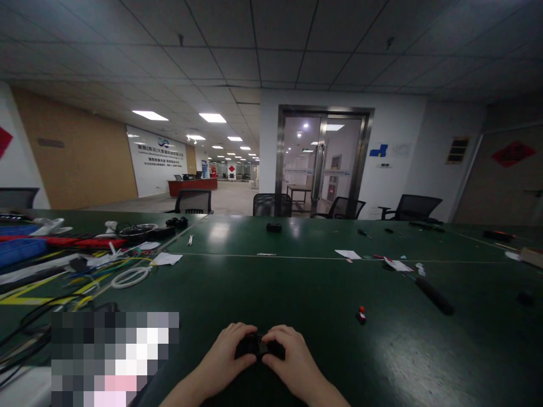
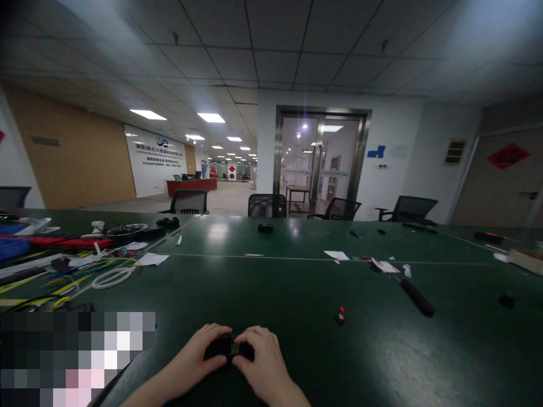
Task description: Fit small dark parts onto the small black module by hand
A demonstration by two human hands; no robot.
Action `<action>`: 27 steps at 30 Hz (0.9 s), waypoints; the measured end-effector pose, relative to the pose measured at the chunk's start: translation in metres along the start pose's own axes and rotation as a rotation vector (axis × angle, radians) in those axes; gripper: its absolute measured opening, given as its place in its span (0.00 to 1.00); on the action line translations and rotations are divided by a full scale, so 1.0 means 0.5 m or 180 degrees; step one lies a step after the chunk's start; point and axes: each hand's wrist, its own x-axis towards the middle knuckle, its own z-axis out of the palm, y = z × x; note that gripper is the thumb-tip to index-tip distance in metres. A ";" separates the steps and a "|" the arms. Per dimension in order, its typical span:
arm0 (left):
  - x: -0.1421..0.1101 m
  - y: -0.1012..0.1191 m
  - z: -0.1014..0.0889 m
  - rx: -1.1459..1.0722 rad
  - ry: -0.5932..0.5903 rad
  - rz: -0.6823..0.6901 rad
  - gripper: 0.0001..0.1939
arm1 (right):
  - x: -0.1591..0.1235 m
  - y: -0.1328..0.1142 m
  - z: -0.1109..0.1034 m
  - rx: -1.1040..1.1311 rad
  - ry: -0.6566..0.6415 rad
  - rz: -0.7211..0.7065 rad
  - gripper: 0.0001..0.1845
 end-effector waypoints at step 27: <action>-0.001 0.012 -0.004 -0.0023 -0.0004 0.0054 0.21 | -0.001 -0.017 -0.006 -0.0123 -0.0134 0.0168 0.12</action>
